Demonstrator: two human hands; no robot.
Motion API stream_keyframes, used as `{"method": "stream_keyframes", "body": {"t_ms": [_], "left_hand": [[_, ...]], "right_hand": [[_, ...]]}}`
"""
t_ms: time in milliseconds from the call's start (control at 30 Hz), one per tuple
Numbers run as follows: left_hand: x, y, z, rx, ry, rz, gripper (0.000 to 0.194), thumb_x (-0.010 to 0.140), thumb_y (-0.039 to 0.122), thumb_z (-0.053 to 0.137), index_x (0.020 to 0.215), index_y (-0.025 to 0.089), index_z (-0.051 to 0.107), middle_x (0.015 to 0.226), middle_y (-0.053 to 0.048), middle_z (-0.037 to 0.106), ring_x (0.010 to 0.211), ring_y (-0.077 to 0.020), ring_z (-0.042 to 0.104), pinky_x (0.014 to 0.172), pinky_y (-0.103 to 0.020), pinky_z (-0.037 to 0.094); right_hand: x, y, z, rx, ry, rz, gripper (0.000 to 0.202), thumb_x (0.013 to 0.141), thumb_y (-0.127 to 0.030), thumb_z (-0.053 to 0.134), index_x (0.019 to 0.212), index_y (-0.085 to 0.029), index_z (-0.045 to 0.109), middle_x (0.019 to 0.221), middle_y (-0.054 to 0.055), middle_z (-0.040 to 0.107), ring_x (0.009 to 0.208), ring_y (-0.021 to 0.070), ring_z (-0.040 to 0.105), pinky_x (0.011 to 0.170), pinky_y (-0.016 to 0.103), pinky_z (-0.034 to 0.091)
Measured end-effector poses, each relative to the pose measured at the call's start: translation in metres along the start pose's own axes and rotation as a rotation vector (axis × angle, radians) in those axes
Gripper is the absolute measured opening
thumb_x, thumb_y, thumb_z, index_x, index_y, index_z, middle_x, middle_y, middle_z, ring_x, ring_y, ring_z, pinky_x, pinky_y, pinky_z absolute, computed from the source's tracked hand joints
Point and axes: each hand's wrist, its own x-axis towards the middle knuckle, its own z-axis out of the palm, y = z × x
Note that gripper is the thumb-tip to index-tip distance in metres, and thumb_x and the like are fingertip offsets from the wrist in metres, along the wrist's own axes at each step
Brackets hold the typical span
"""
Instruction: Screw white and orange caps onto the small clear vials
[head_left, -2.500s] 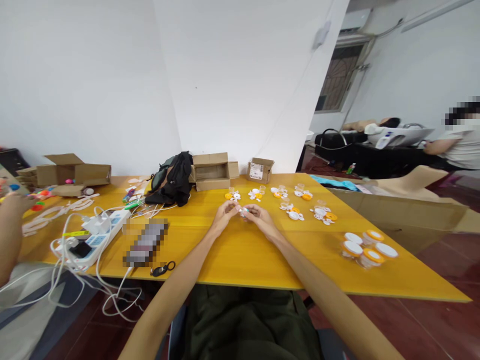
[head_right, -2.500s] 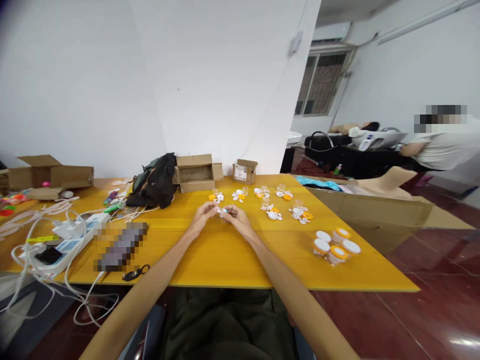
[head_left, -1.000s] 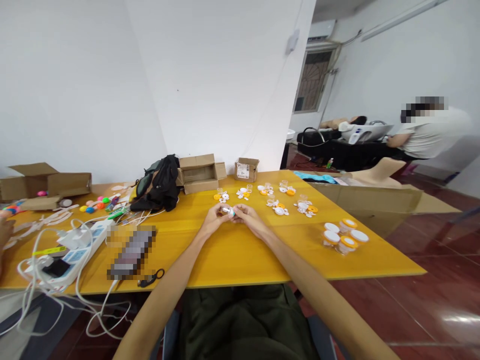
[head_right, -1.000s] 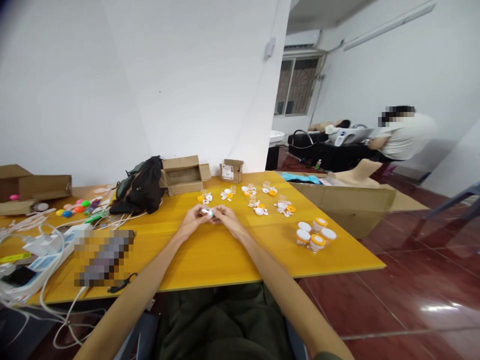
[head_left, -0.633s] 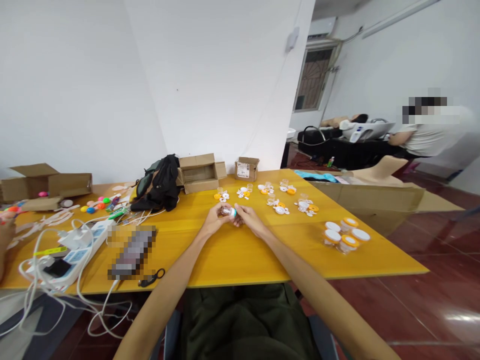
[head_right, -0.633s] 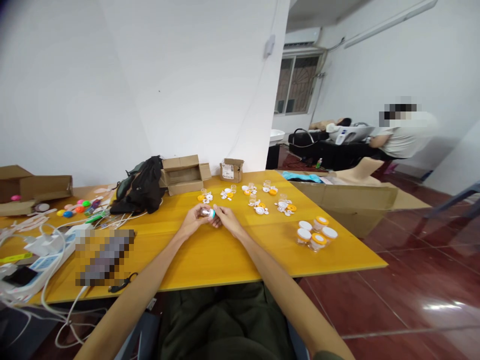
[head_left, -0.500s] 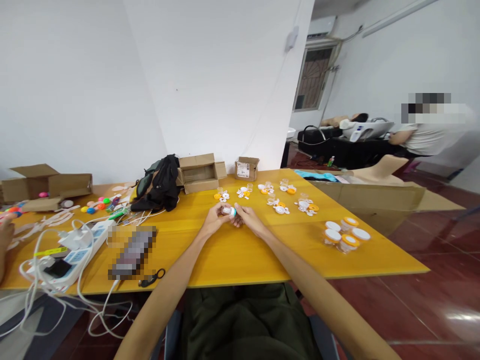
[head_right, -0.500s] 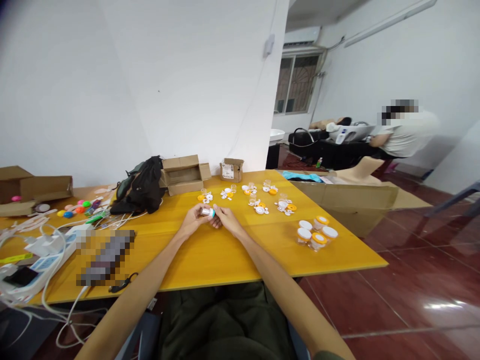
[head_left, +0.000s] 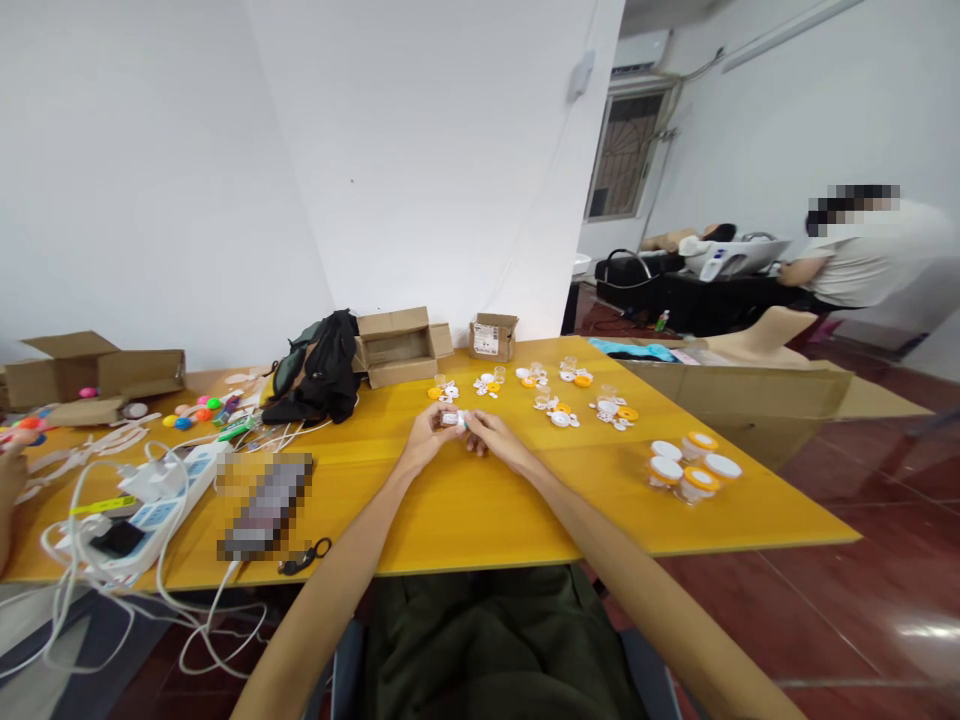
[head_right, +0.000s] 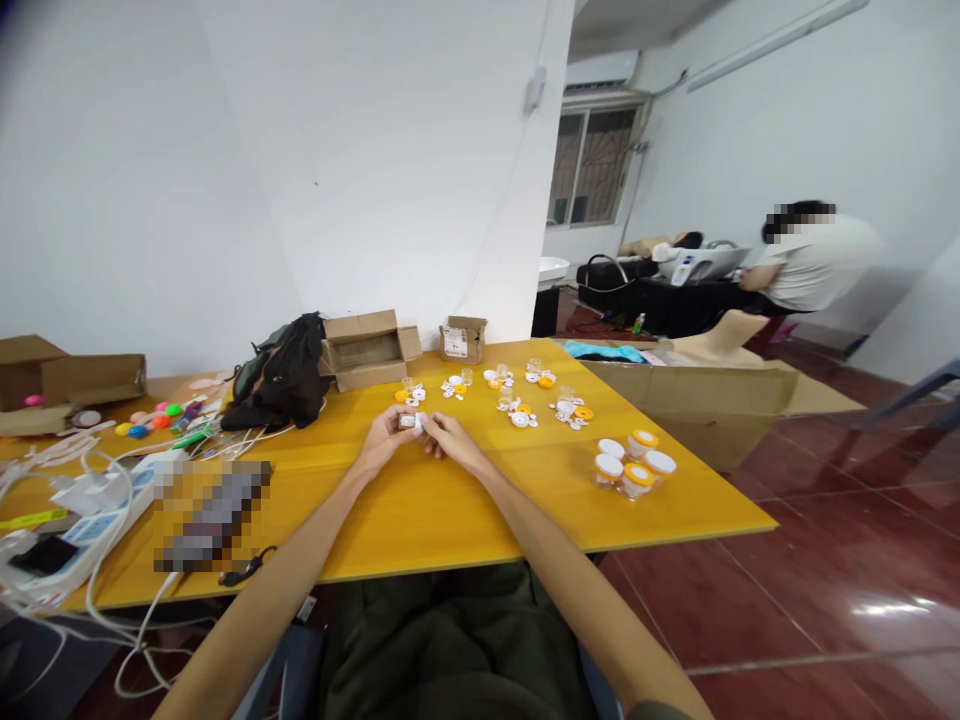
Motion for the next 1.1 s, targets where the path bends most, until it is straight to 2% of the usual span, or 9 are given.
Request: {"method": "stream_keyframes", "body": {"t_ms": [100,300,433,567,733,833,1000,1100], "left_hand": [[-0.0012,0.0018,0.0006,0.002,-0.015,0.001,0.04,0.056,0.034,0.086,0.086,0.018,0.064,0.078,0.0,0.066,0.076,-0.0159,0.062,0.08,-0.03,0.048],[-0.0028,0.0039,0.0017,-0.021,-0.055,0.001,0.041,0.056,0.035,0.086,0.085,0.018,0.062,0.075,0.001,0.064,0.073,-0.0151,0.061,0.079,-0.03,0.047],[-0.0012,0.0028,0.0011,-0.005,-0.01,0.008,0.041,0.054,0.034,0.087,0.084,0.019,0.063,0.079,0.001,0.066,0.078,-0.016,0.061,0.08,-0.029,0.047],[0.0001,0.0011,-0.0001,0.02,0.01,0.026,0.039,0.055,0.033,0.086,0.084,0.018,0.065,0.079,0.0,0.066,0.078,-0.0154,0.06,0.081,-0.028,0.047],[0.0006,-0.0018,-0.0008,0.025,-0.031,0.018,0.04,0.056,0.034,0.086,0.086,0.018,0.065,0.078,0.001,0.065,0.074,-0.0148,0.06,0.078,-0.028,0.048],[0.001,-0.0029,-0.0011,0.022,-0.033,0.013,0.041,0.055,0.034,0.086,0.086,0.018,0.064,0.077,0.001,0.065,0.074,-0.015,0.059,0.078,-0.028,0.047],[0.0017,-0.0023,-0.0015,0.032,-0.019,0.024,0.039,0.057,0.034,0.085,0.086,0.018,0.065,0.079,0.001,0.065,0.077,-0.0151,0.059,0.079,-0.028,0.046],[0.0016,-0.0023,-0.0012,0.037,-0.027,0.032,0.038,0.057,0.033,0.085,0.086,0.018,0.066,0.079,0.001,0.065,0.077,-0.0149,0.059,0.08,-0.028,0.047]], "right_hand": [[-0.0001,-0.0013,0.001,-0.001,-0.004,0.004,0.054,0.069,-0.074,0.062,0.069,-0.02,0.06,0.058,0.0,0.062,0.047,0.0114,0.057,0.038,0.02,0.039],[-0.0005,-0.0066,0.0044,-0.022,-0.002,0.027,0.061,0.069,-0.079,0.057,0.054,-0.02,0.055,0.047,-0.001,0.055,0.038,0.0091,0.049,0.035,0.021,0.036],[-0.0024,-0.0084,0.0045,0.026,0.034,0.017,0.056,0.067,-0.077,0.062,0.066,-0.021,0.057,0.049,-0.003,0.056,0.041,0.0105,0.053,0.036,0.02,0.039],[-0.0029,-0.0063,0.0023,0.018,0.013,-0.003,0.05,0.067,-0.071,0.068,0.075,-0.022,0.059,0.055,-0.004,0.059,0.047,0.0109,0.057,0.041,0.019,0.043],[0.0014,-0.0013,0.0017,-0.045,0.01,0.044,0.057,0.076,-0.075,0.055,0.068,-0.019,0.059,0.051,-0.002,0.057,0.042,0.0098,0.052,0.04,0.02,0.043],[0.0026,-0.0005,0.0023,-0.065,0.014,0.053,0.061,0.077,-0.077,0.051,0.06,-0.018,0.055,0.05,-0.001,0.054,0.04,0.0091,0.051,0.041,0.021,0.043],[-0.0002,-0.0022,0.0023,-0.019,0.029,0.011,0.054,0.073,-0.074,0.059,0.074,-0.02,0.057,0.055,-0.002,0.058,0.046,0.0109,0.056,0.042,0.02,0.045],[-0.0011,-0.0026,0.0022,-0.022,0.022,0.003,0.054,0.07,-0.074,0.063,0.076,-0.02,0.059,0.055,-0.003,0.059,0.046,0.0104,0.055,0.042,0.02,0.045]]}}
